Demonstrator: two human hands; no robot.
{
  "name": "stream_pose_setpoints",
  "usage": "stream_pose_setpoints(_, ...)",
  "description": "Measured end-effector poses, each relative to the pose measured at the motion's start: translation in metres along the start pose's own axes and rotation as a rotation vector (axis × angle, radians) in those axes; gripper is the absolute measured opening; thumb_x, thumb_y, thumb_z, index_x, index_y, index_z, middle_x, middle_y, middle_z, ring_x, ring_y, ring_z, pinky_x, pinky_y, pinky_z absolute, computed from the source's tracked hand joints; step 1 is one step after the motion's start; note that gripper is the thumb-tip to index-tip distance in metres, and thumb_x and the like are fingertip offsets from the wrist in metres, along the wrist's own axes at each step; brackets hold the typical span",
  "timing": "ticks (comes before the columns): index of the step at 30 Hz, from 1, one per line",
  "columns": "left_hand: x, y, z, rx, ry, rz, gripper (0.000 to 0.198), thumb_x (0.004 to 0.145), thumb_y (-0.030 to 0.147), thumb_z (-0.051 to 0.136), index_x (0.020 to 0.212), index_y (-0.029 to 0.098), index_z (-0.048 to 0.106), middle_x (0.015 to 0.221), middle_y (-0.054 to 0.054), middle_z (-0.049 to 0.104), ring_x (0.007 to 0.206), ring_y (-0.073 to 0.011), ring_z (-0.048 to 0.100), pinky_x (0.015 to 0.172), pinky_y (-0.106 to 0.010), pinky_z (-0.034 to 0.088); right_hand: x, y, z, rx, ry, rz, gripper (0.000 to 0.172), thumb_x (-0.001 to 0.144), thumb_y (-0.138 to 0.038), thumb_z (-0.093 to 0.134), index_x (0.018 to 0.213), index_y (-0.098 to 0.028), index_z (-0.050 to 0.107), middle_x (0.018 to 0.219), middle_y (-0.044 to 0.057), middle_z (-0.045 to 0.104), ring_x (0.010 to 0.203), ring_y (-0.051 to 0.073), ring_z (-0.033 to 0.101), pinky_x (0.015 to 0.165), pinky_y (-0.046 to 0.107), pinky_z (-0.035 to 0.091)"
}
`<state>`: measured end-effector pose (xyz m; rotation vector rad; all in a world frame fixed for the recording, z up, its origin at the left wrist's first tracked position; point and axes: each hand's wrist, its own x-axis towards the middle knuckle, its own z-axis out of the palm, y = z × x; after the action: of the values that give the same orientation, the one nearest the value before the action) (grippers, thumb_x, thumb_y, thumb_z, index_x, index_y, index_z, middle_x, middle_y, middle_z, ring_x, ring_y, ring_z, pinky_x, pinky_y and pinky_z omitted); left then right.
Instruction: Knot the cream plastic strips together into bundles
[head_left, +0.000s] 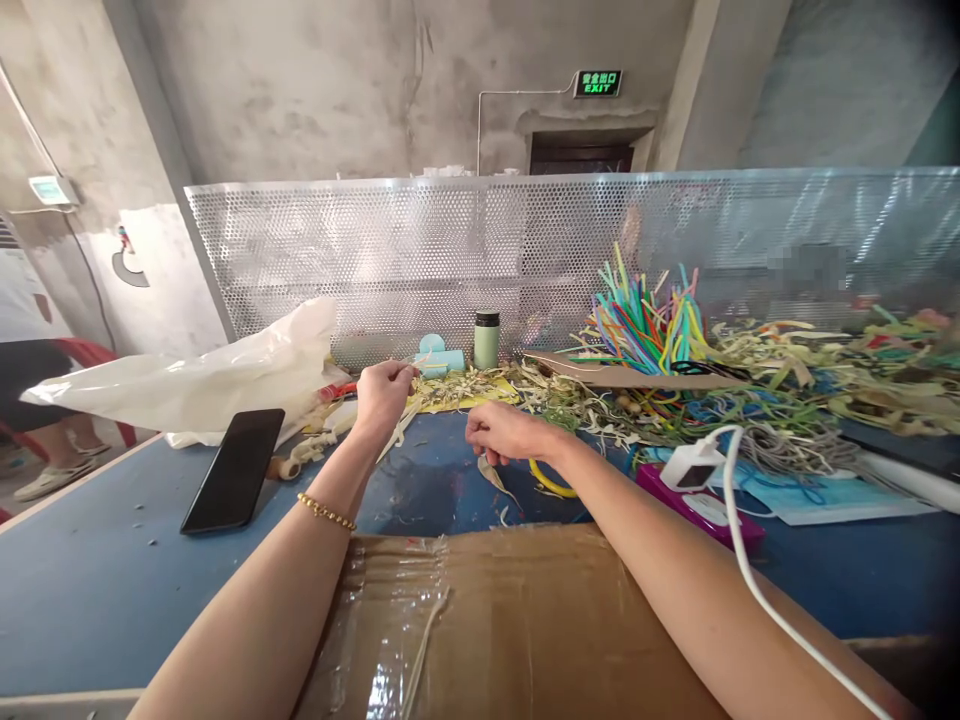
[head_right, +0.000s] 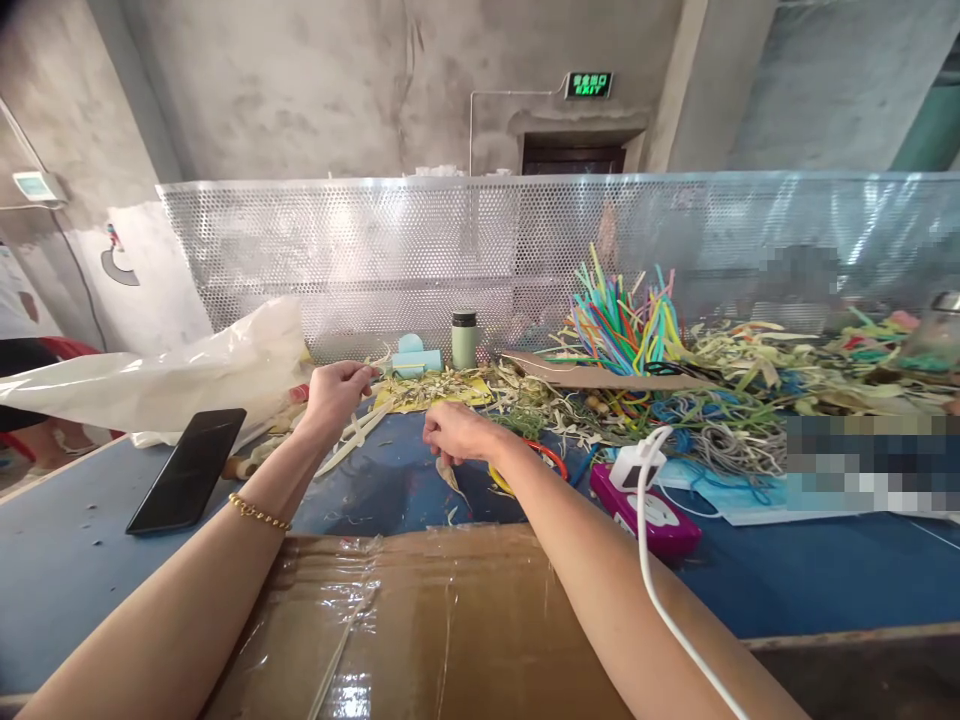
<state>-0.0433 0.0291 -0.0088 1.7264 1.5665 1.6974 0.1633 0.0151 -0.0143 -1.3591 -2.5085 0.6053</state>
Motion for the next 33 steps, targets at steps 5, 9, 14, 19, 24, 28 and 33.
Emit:
stream_pose_setpoints(5, 0.001, 0.000, -0.001, -0.055, -0.001, 0.026, 0.029, 0.075, 0.035, 0.056, 0.078, 0.013, 0.074, 0.055, -0.002, 0.062, 0.051, -0.0130, 0.049, 0.051, -0.025, 0.035, -0.009, 0.003, -0.014, -0.124, 0.007, 0.085, 0.022, 0.083, -0.024, 0.058, 0.064, -0.015, 0.062, 0.051, 0.003, 0.061, 0.041, 0.013, 0.056, 0.041, 0.021, 0.040)
stream_pose_setpoints(9, -0.001, 0.003, 0.001, -0.065, -0.029, 0.030, 0.029, 0.075, 0.035, 0.055, 0.080, 0.013, 0.075, 0.055, -0.002, 0.063, 0.050, -0.0128, 0.050, 0.051, -0.025, 0.037, -0.013, -0.007, -0.011, -0.277, -0.216, 0.219, 0.033, 0.075, -0.030, 0.068, 0.049, -0.016, 0.054, 0.043, 0.003, 0.056, 0.037, 0.014, 0.051, 0.041, 0.024, 0.039)
stream_pose_setpoints(14, -0.002, -0.001, 0.004, -0.037, -0.069, 0.022, 0.030, 0.075, 0.035, 0.054, 0.079, 0.013, 0.074, 0.057, -0.002, 0.065, 0.051, -0.0133, 0.051, 0.052, -0.025, 0.038, -0.006, -0.013, 0.004, -0.183, -0.228, 0.140, 0.020, 0.071, -0.018, 0.067, 0.055, -0.017, 0.055, 0.043, -0.003, 0.053, 0.038, 0.009, 0.048, 0.039, 0.019, 0.036)
stream_pose_setpoints(19, 0.000, -0.004, 0.005, -0.037, -0.050, 0.021, 0.031, 0.076, 0.035, 0.054, 0.081, 0.013, 0.075, 0.057, -0.002, 0.065, 0.050, -0.0132, 0.051, 0.052, -0.025, 0.038, 0.006, 0.006, 0.000, 0.377, 0.056, 0.121, 0.016, 0.080, -0.018, 0.061, 0.066, -0.015, 0.056, 0.063, 0.002, 0.067, 0.043, 0.008, 0.057, 0.038, 0.016, 0.041)
stream_pose_setpoints(24, 0.000, -0.004, 0.006, -0.049, -0.067, 0.043, 0.029, 0.075, 0.035, 0.055, 0.079, 0.013, 0.075, 0.057, -0.002, 0.066, 0.050, -0.0131, 0.051, 0.052, -0.025, 0.039, 0.010, 0.028, -0.024, 0.388, 0.610, 0.183, 0.028, 0.088, -0.024, 0.060, 0.062, -0.014, 0.058, 0.063, 0.003, 0.067, 0.037, 0.005, 0.046, 0.031, 0.016, 0.032)
stream_pose_setpoints(28, -0.001, -0.004, 0.008, -0.041, -0.090, 0.036, 0.028, 0.075, 0.033, 0.055, 0.078, 0.014, 0.075, 0.057, -0.003, 0.066, 0.050, -0.0135, 0.052, 0.052, -0.025, 0.039, 0.022, 0.033, -0.026, 0.441, 0.616, 0.210, 0.029, 0.092, -0.023, 0.057, 0.065, -0.014, 0.057, 0.073, 0.006, 0.070, 0.046, 0.007, 0.055, 0.039, 0.016, 0.043)
stream_pose_setpoints(33, -0.004, -0.005, 0.010, -0.015, -0.141, 0.018, 0.028, 0.076, 0.035, 0.055, 0.077, 0.014, 0.074, 0.057, -0.003, 0.065, 0.050, -0.0135, 0.051, 0.052, -0.025, 0.038, 0.034, 0.042, -0.022, 0.455, 0.583, 0.235, 0.015, 0.085, -0.021, 0.068, 0.075, -0.010, 0.065, 0.074, 0.009, 0.071, 0.060, 0.014, 0.066, 0.050, 0.020, 0.052)
